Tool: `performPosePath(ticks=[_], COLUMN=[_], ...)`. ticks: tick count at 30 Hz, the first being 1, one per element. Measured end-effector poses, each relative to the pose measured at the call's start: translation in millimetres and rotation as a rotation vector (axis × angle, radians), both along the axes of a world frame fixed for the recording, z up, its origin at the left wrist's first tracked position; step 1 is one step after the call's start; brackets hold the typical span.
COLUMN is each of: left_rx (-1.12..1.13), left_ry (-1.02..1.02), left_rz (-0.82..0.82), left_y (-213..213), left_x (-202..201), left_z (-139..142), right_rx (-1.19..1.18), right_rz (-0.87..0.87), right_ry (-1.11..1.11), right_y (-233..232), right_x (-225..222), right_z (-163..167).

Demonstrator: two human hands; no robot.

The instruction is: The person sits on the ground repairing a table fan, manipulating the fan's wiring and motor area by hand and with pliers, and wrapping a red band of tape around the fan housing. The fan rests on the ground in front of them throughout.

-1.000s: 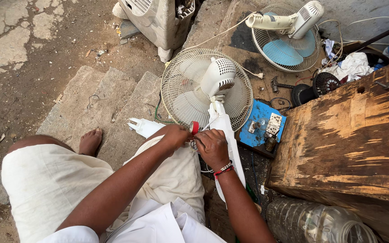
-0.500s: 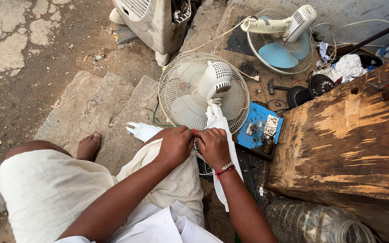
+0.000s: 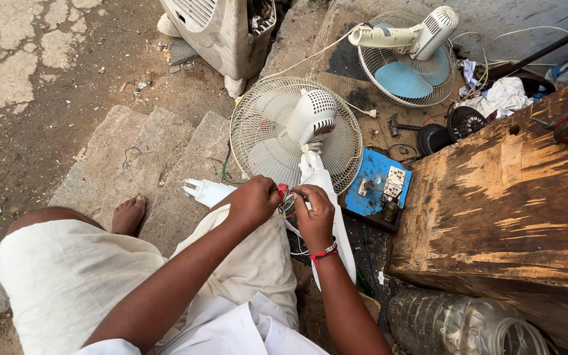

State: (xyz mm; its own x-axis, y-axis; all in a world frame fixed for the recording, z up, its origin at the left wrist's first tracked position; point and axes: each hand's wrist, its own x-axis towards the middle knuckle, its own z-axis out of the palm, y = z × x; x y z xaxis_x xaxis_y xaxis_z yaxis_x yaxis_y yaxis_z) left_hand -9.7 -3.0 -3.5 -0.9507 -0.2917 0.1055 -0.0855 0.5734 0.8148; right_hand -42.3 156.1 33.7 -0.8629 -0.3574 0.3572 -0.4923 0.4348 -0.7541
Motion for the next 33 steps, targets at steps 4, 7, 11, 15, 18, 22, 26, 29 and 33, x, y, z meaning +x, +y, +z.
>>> performPosePath(ticks=[4, 7, 11, 15, 18, 22, 26, 29, 33], left_rx=[0.252, 0.524, 0.738, 0.831, 0.811, 0.784, 0.648, 0.799, 0.905], left_ry=[-0.200, -0.282, -0.297, -0.329, -0.357, -0.409, -0.380, -0.405, -0.452], left_rz=[0.001, 0.018, -0.043, -0.067, -0.043, 0.000, 0.037, -0.027, -0.063], left_y=[-6, -12, -13, -17, -18, -14, -11, -15, -18], left_x=[-5, -12, -13, -17, -16, -13, -13, -11, -10], left_z=[-23, -42, -64, -68, -63, -56, -58, -61, -59], right_rx=[0.035, 0.141, 0.090, 0.310, 0.425, 0.524, 0.511, 0.501, 0.437], right_rz=[-0.049, -0.095, -0.130, -0.060, -0.028, -0.056, -0.066, -0.058, -0.012], right_ry=[-0.074, -0.061, -0.405, -0.179, 0.027, 0.217, 0.292, 0.265, 0.371], right_y=[-5, -8, -5, -4, -5, -8, -10, -11, -12], right_x=[12, 6, 8, 3, 2, 9, 18, 21, 24], right_z=[-9, -14, -15, -10, -7, -8, -9, -5, 1])
